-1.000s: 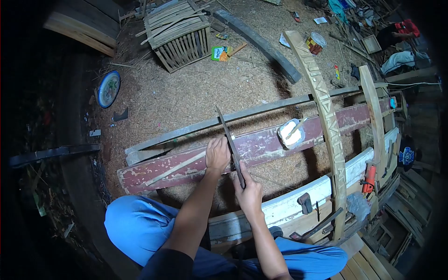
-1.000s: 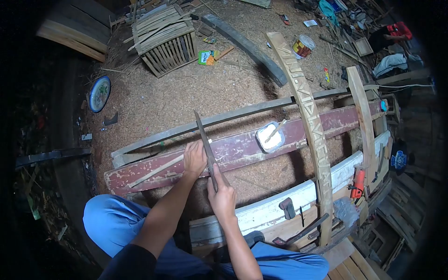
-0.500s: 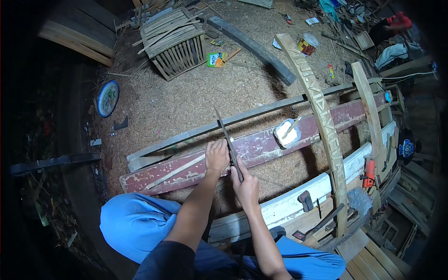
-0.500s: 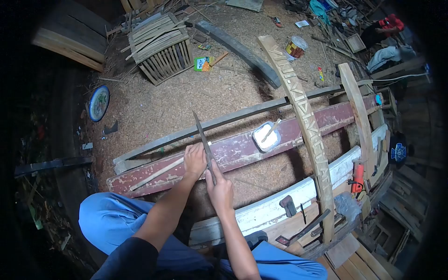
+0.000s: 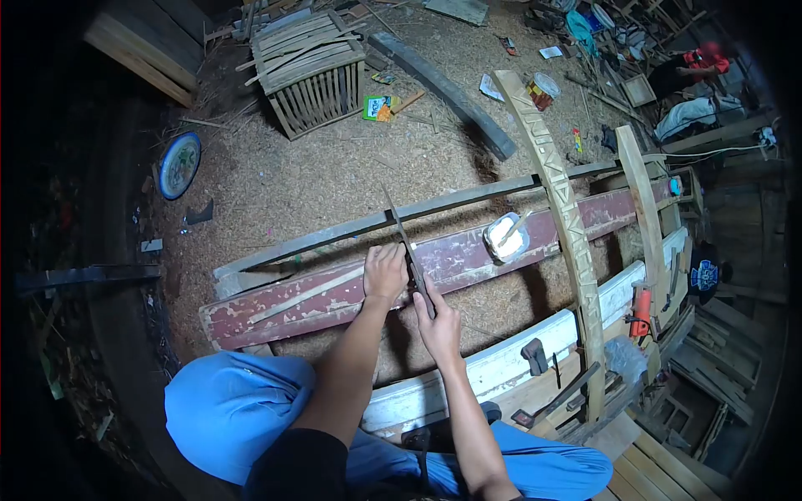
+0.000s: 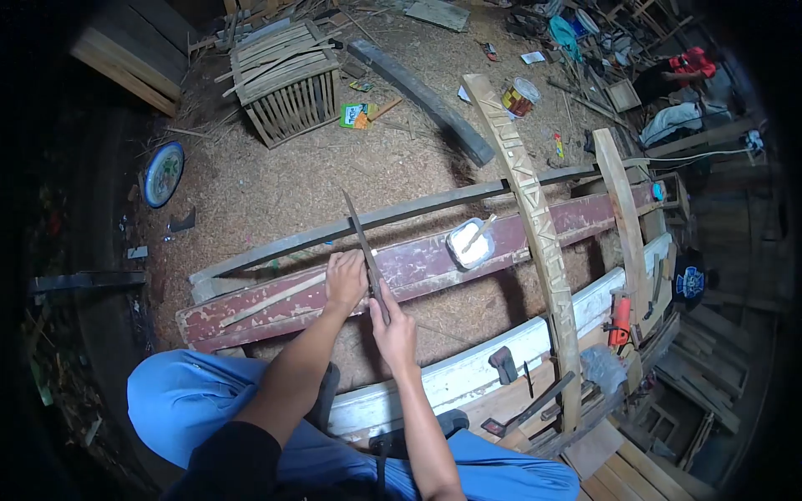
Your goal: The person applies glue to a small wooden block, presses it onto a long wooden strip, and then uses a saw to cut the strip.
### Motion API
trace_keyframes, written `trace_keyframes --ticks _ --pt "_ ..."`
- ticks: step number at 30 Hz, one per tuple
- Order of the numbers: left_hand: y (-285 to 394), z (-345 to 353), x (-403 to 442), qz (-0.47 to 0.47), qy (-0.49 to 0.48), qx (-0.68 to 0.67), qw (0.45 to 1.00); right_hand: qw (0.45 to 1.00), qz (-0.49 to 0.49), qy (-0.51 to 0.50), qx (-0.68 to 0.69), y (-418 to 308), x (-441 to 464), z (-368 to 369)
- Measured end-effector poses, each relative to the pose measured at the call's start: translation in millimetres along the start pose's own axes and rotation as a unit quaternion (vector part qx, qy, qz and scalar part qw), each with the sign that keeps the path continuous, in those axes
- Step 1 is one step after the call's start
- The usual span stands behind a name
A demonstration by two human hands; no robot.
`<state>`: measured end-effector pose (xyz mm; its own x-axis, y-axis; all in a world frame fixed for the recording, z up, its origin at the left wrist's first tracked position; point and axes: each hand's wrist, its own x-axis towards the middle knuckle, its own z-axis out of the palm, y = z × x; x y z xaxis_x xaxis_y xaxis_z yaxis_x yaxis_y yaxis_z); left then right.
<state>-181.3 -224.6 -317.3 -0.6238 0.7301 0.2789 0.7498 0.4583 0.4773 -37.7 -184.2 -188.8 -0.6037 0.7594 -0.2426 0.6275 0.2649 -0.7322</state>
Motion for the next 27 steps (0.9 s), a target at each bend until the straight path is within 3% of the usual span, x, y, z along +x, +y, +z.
trace_keyframes --ticks 4,6,10,12,15,19,24,27 --pt "5 -5 3 -0.028 -0.025 -0.012 0.999 0.999 0.023 0.004 0.035 -1 -10 -6" --pt "6 -9 3 -0.045 -0.073 -0.035 0.996 0.998 -0.017 0.036 0.047 6 -22 -8" --pt "-1 3 -3 0.002 -0.017 -0.018 1.0 0.995 -0.066 0.063 0.046 -4 -30 -14" --pt "-2 3 -2 0.001 -0.018 -0.023 1.0 0.999 0.045 -0.011 -0.001 -27 -26 -25" --pt "1 2 -1 -0.004 -0.018 -0.034 0.999 0.999 -0.003 0.021 0.024 -17 -26 -19" --pt "1 0 -2 0.001 -0.011 -0.027 1.0 1.0 0.021 0.006 0.022 -14 -28 -17" --pt "1 2 0 -0.001 -0.019 -0.026 0.999 0.996 -0.06 0.067 0.024 -7 -30 -6" --pt "1 3 0 0.005 -0.012 -0.028 1.0 0.999 -0.014 0.037 0.026 -13 -31 -11"
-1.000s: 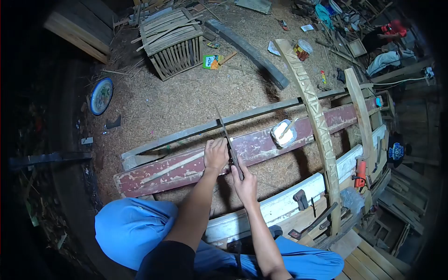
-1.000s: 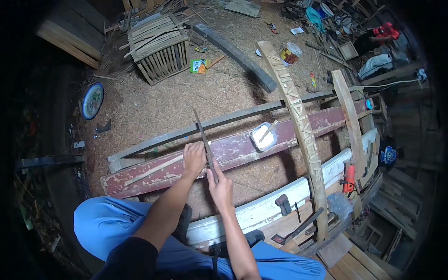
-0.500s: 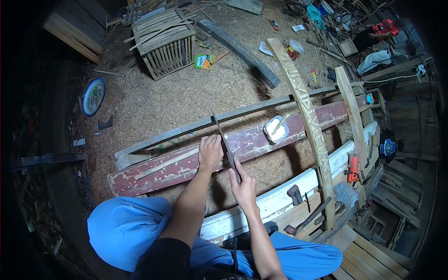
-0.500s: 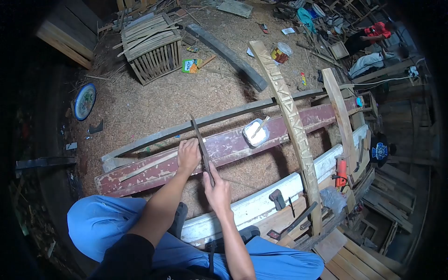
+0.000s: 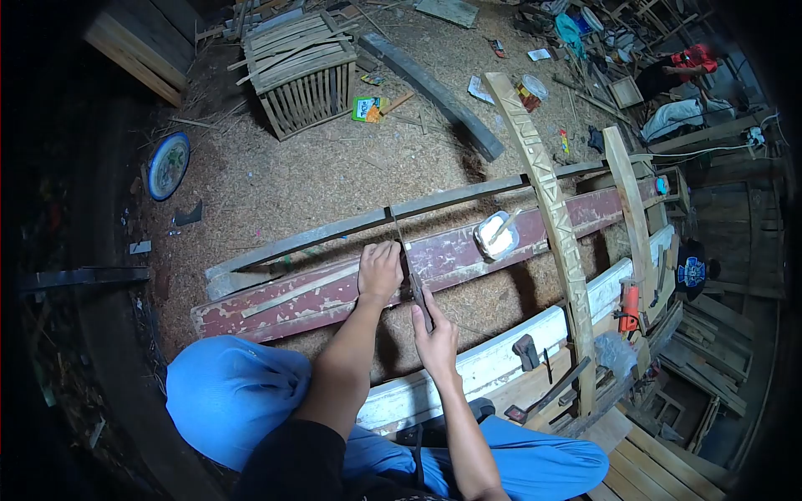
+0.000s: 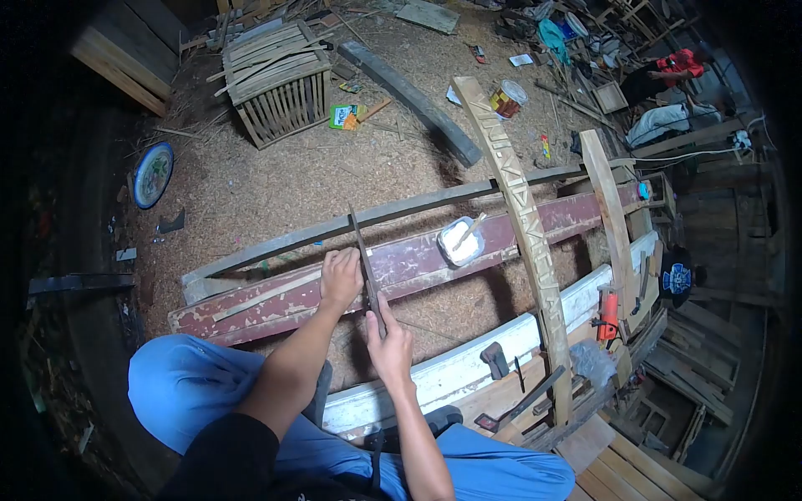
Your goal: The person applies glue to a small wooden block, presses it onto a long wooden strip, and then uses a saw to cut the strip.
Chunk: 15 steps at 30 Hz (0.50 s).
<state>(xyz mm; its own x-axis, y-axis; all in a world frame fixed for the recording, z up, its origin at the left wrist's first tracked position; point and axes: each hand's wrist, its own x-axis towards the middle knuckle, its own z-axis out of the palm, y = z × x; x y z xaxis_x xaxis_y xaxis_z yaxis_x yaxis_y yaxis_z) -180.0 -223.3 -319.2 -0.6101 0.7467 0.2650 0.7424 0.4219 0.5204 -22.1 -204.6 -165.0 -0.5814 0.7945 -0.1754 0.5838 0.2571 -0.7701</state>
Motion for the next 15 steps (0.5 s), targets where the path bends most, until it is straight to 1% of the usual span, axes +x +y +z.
trace_keyframes --ticks 4,6,7,8,9,10,11,13,14,15 --pt "2 -2 0 0.0 0.003 -0.002 1.0 1.0 0.014 -0.007 0.011 -6 2 -6" --pt "2 -3 2 -0.001 0.0 -0.005 1.0 0.999 0.032 -0.012 -0.015 -8 2 -11" --pt "1 -4 3 -0.023 -0.017 0.0 1.0 0.999 0.032 -0.011 -0.015 -11 -1 -15" --pt "3 -4 3 -0.046 -0.035 0.002 0.998 0.998 0.06 -0.012 0.009 -13 -10 -22" --pt "6 -4 2 -0.048 -0.037 -0.003 0.998 0.995 0.089 -0.013 0.03 -11 -20 -30" --pt "7 -6 2 -0.043 -0.028 -0.003 0.999 0.999 0.026 0.02 0.002 1 -28 -31" --pt "7 -7 5 -0.036 -0.018 -0.002 0.999 0.999 0.027 0.025 0.0 7 -32 -35" --pt "7 -5 6 -0.023 -0.012 -0.027 0.999 0.997 0.069 0.027 0.036 6 -38 -42" --pt "6 -2 5 -0.015 0.006 -0.026 1.0 0.997 0.068 0.027 0.037 5 -37 -44" --pt "5 -3 5 -0.007 0.024 -0.024 0.999 0.995 0.087 0.018 0.042 0 -34 -46"
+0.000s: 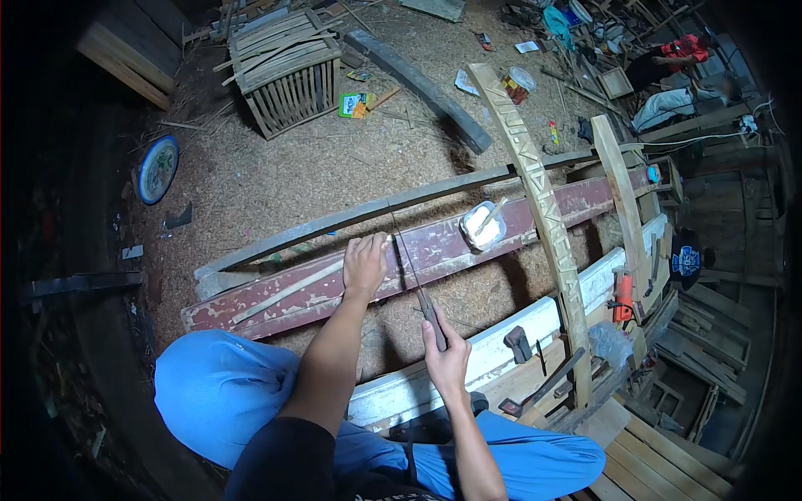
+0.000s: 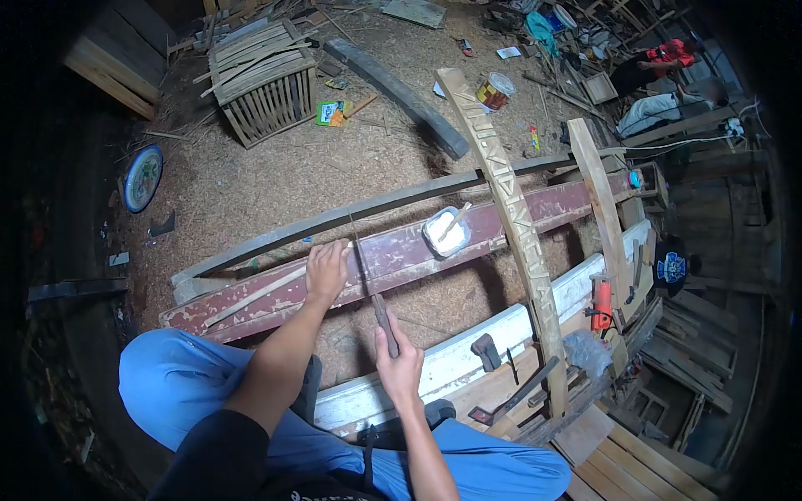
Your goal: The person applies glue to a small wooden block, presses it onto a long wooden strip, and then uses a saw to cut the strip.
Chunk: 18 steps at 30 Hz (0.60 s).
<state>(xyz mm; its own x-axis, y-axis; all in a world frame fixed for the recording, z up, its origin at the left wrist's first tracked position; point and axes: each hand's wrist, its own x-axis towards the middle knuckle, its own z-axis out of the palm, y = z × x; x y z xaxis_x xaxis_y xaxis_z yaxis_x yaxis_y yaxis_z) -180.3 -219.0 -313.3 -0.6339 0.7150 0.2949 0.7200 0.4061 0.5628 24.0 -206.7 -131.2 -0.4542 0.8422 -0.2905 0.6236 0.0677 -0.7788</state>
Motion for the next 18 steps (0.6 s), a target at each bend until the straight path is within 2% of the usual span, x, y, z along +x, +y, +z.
trace_keyframes --ticks 2,5,7,9,12,17,18 --pt "0 -1 -1 -0.013 -0.026 0.014 0.999 1.0 0.022 -0.01 0.007 -2 2 3" --pt "1 -3 0 -0.029 -0.055 0.023 0.998 0.999 -0.024 -0.005 -0.02 -1 6 10" --pt "2 -5 0 -0.037 -0.058 0.025 0.997 0.997 -0.002 -0.038 -0.062 -4 8 12" --pt "3 -7 2 -0.04 -0.078 0.027 0.996 0.998 0.003 -0.035 -0.048 -6 9 14" --pt "6 -8 2 -0.047 -0.057 -0.008 0.997 0.999 0.012 -0.027 -0.036 -4 8 15" --pt "4 -8 3 -0.067 -0.084 -0.009 0.994 0.998 -0.002 -0.022 -0.06 -5 8 15" --pt "4 -6 2 -0.059 -0.065 -0.008 0.996 0.997 0.03 -0.037 -0.06 -6 8 15"
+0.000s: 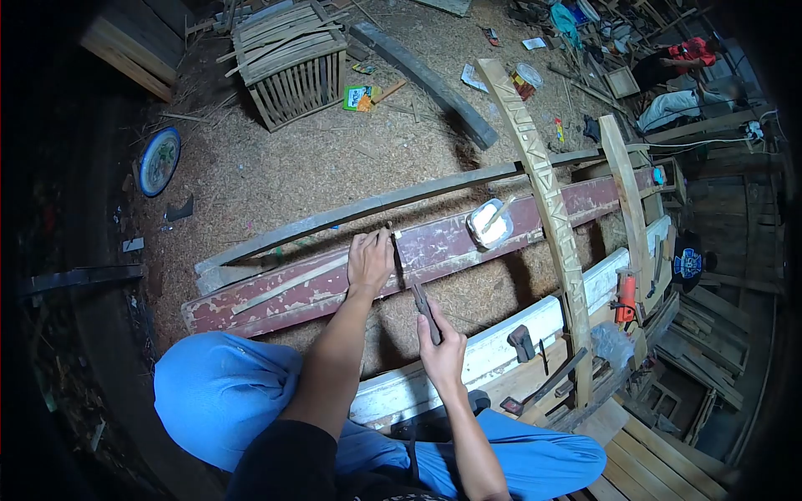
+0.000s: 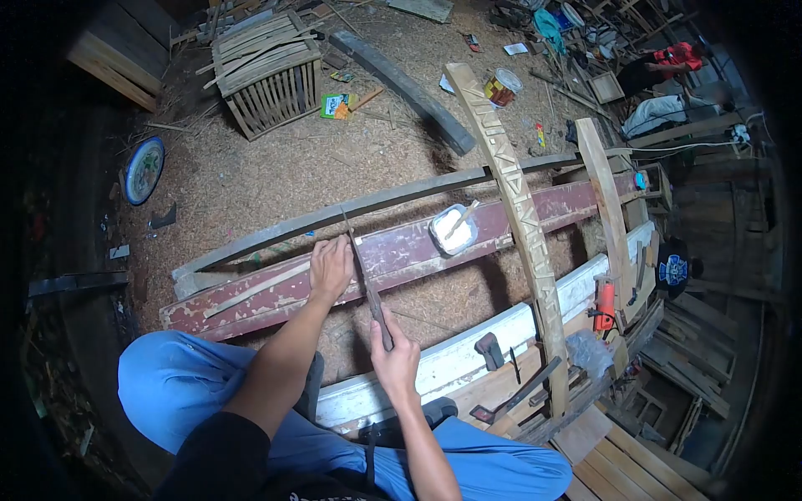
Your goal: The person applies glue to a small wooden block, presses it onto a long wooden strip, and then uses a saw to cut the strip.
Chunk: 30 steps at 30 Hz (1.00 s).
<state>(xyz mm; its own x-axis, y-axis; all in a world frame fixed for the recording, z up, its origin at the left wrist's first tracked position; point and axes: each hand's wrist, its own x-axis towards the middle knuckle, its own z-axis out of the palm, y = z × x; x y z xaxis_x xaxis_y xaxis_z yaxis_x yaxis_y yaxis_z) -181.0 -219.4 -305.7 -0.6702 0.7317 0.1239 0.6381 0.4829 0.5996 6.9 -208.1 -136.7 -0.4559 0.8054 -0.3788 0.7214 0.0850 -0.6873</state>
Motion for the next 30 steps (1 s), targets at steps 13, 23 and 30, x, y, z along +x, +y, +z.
trace_keyframes --ticks 13,23,30 --pt "-2 2 -1 -0.017 -0.003 0.009 1.0 0.989 -0.098 0.047 -0.099 3 -8 13" --pt "2 -4 1 -0.032 -0.012 -0.008 0.999 0.996 -0.006 -0.001 -0.085 -8 -1 8" --pt "0 -2 1 -0.01 0.02 -0.026 0.999 0.994 0.042 0.024 0.096 -8 9 -12"
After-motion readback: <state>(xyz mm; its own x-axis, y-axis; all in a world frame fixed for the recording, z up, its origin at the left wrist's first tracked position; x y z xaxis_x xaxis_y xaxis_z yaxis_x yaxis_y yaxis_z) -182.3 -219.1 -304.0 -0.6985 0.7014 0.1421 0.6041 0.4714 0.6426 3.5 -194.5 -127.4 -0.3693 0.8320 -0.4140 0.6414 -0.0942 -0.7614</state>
